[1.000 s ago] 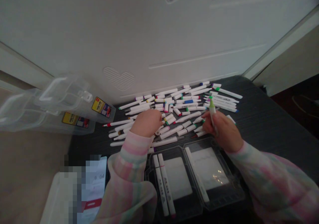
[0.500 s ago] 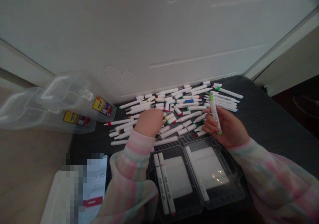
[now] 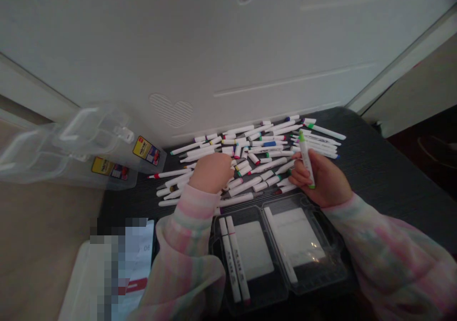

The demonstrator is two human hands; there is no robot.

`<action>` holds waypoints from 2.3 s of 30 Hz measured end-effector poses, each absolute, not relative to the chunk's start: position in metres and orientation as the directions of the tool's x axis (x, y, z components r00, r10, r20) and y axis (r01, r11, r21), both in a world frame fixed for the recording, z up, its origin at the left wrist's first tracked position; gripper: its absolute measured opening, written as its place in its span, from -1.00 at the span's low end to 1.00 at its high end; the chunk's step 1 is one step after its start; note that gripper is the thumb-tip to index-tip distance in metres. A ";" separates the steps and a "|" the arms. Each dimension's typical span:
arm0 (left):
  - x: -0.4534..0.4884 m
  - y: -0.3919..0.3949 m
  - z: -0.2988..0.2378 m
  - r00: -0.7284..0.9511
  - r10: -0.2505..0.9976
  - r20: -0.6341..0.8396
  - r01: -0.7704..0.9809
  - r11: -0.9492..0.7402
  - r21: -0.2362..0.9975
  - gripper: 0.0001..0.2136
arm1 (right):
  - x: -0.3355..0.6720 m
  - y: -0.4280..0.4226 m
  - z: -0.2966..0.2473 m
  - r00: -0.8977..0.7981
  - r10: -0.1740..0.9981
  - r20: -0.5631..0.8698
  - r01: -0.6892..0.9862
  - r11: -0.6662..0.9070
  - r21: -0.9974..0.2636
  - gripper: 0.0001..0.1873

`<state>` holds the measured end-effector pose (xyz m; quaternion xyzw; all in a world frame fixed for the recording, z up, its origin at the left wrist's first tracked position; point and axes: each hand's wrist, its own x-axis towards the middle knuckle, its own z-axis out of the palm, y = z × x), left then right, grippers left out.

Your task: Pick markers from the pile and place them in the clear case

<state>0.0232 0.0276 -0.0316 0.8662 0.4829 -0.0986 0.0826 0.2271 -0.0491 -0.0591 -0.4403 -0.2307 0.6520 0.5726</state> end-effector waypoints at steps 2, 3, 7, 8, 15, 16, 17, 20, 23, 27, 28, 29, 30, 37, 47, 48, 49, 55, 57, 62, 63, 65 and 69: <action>0.019 0.030 -0.028 0.514 0.826 -0.232 0.855 -0.516 0.055 -0.78 | 0.227 -0.049 -0.059 0.035 0.953 -0.302 -0.553 -0.234 -0.800 -0.71; 0.017 0.030 -0.026 0.520 0.828 -0.209 0.853 -0.518 0.072 -0.78 | 0.227 -0.049 -0.059 0.032 0.954 -0.298 -0.555 -0.231 -0.799 -0.72; 0.011 0.028 -0.013 0.551 0.832 -0.071 0.822 -0.525 0.220 -0.78 | 0.228 -0.050 -0.059 0.028 0.956 -0.290 -0.554 -0.227 -0.801 -0.72; 0.011 0.026 -0.009 0.553 0.832 -0.042 0.810 -0.524 0.262 -0.79 | 0.228 -0.050 -0.059 0.028 0.956 -0.292 -0.552 -0.229 -0.802 -0.72; 0.017 0.011 0.009 0.584 0.799 0.143 0.610 -0.549 0.572 -0.78 | 0.227 -0.050 -0.060 0.039 0.952 -0.303 -0.558 -0.231 -0.797 -0.69; 0.018 0.010 0.010 0.592 0.787 0.172 0.579 -0.564 0.589 -0.74 | 0.227 -0.050 -0.060 0.040 0.952 -0.303 -0.559 -0.230 -0.797 -0.70; 0.018 0.009 0.011 0.602 0.773 0.199 0.547 -0.580 0.604 -0.71 | 0.227 -0.050 -0.060 0.040 0.952 -0.302 -0.560 -0.230 -0.796 -0.70; 0.019 0.005 0.016 0.636 0.731 0.248 0.450 -0.612 0.651 -0.74 | 0.227 -0.052 -0.060 0.042 0.956 -0.289 -0.564 -0.215 -0.797 -0.71; 0.019 0.001 0.021 0.639 0.723 0.264 0.387 -0.599 0.701 -0.82 | 0.225 -0.053 -0.060 0.053 0.964 -0.260 -0.561 -0.187 -0.806 -0.74; 0.021 -0.002 0.021 0.596 0.768 0.236 0.314 -0.493 0.811 -0.87 | 0.222 -0.055 -0.059 0.057 0.977 -0.207 -0.522 -0.147 -0.840 -0.76; 0.023 -0.003 0.019 0.568 0.794 0.218 0.266 -0.427 0.864 -0.87 | 0.222 -0.056 -0.059 0.054 0.981 -0.187 -0.505 -0.135 -0.852 -0.75; 0.026 -0.003 0.017 0.537 0.823 0.187 0.199 -0.339 0.920 -0.86 | 0.221 -0.057 -0.059 0.049 0.985 -0.165 -0.484 -0.121 -0.867 -0.75; 0.029 -0.003 0.013 0.505 0.849 0.153 0.109 -0.239 0.965 -0.84 | 0.221 -0.059 -0.060 0.040 0.989 -0.144 -0.457 -0.110 -0.883 -0.74; 0.055 0.001 -0.004 0.370 0.923 -0.108 -0.374 0.254 0.892 -0.86 | 0.222 -0.070 -0.068 -0.101 0.988 -0.113 -0.179 -0.130 -0.975 -0.67; 0.066 -0.003 -0.011 0.421 0.869 -0.262 -0.374 0.429 0.822 -0.86 | 0.219 -0.070 -0.064 -0.153 0.979 -0.133 -0.151 -0.156 -0.976 -0.66; 0.066 -0.003 -0.011 0.424 0.864 -0.271 -0.374 0.440 0.817 -0.85 | 0.219 -0.070 -0.064 -0.153 0.979 -0.133 -0.149 -0.156 -0.976 -0.67; 0.067 -0.003 -0.012 0.427 0.861 -0.276 -0.373 0.445 0.814 -0.85 | 0.219 -0.071 -0.064 -0.154 0.979 -0.133 -0.145 -0.155 -0.977 -0.67; 0.067 -0.002 -0.013 0.434 0.855 -0.284 -0.358 0.453 0.816 -0.84 | 0.218 -0.070 -0.065 -0.161 0.980 -0.121 -0.148 -0.145 -0.978 -0.68; 0.067 -0.002 -0.013 0.437 0.852 -0.290 -0.355 0.459 0.814 -0.84 | 0.218 -0.070 -0.065 -0.161 0.979 -0.129 -0.149 -0.153 -0.977 -0.68; 0.069 -0.003 -0.013 0.428 0.856 -0.292 -0.335 0.450 0.828 -0.83 | 0.218 -0.071 -0.064 -0.159 0.977 -0.141 -0.131 -0.162 -0.978 -0.67; 0.069 -0.003 -0.014 0.424 0.858 -0.290 -0.331 0.445 0.832 -0.84 | 0.218 -0.071 -0.064 -0.161 0.977 -0.136 -0.129 -0.158 -0.979 -0.66; 0.071 -0.004 -0.015 0.425 0.859 -0.284 -0.322 0.437 0.840 -0.84 | 0.218 -0.071 -0.064 -0.162 0.978 -0.132 -0.124 -0.153 -0.980 -0.66; 0.072 -0.005 -0.019 0.448 0.858 -0.250 -0.263 0.394 0.881 -0.84 | 0.218 -0.071 -0.063 -0.166 0.976 -0.138 -0.116 -0.158 -0.981 -0.67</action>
